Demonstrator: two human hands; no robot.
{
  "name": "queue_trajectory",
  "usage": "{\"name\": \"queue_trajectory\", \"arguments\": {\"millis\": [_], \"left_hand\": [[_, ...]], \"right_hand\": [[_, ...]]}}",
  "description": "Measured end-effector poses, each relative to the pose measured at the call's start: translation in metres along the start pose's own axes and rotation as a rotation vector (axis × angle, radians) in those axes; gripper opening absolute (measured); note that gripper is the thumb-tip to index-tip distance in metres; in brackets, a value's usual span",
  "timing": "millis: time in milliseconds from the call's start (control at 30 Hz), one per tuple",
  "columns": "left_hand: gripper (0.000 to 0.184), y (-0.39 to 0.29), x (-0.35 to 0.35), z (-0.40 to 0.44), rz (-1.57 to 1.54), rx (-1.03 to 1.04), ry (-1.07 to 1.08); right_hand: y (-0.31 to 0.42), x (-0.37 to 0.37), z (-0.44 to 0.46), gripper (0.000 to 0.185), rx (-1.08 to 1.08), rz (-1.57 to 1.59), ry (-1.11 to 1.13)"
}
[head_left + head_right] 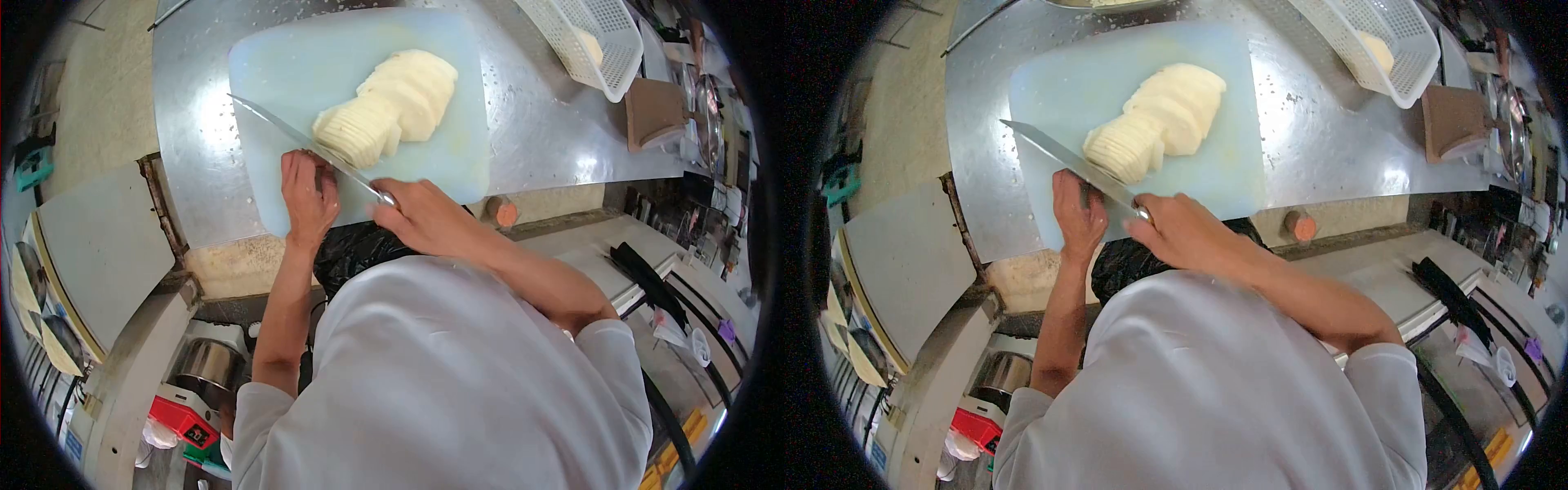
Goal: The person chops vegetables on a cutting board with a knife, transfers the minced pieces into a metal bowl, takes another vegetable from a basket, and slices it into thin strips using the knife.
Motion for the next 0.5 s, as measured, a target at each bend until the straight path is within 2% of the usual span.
{"name": "queue_trajectory", "arguments": {"millis": [33, 133, 233, 333, 500], "left_hand": [[0.02, 0.001, 0.0, -0.001, -0.003, -0.007, 0.011], [0.02, 0.002, -0.002, 0.0, 0.003, 0.012, -0.007], [0.02, -0.001, -0.002, 0.004, -0.002, 0.04, -0.03], [0.02, -0.001, -0.003, -0.001, 0.003, 0.016, -0.035], [0.02, 0.0, -0.002, 0.001, 0.014, 0.017, -0.02]], "right_hand": [[-0.001, 0.003, 0.009, 0.051, -0.052, -0.004, -0.007], [0.005, 0.002, 0.021, 0.052, -0.031, 0.0, -0.024], [0.021, -0.006, 0.0, 0.048, 0.05, 0.073, -0.016], [0.028, -0.011, -0.026, 0.054, 0.15, 0.093, 0.051], [0.017, -0.011, -0.024, 0.053, 0.177, 0.047, 0.033]]}}
Point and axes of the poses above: each hand's wrist, its own z-axis towards the middle knuckle, its own x-axis out of the palm, y = z × x, the point moved 10 cm from there along z, towards the middle knuckle, and after that the axes turned 5 degrees about z, right-handed, at the moved point
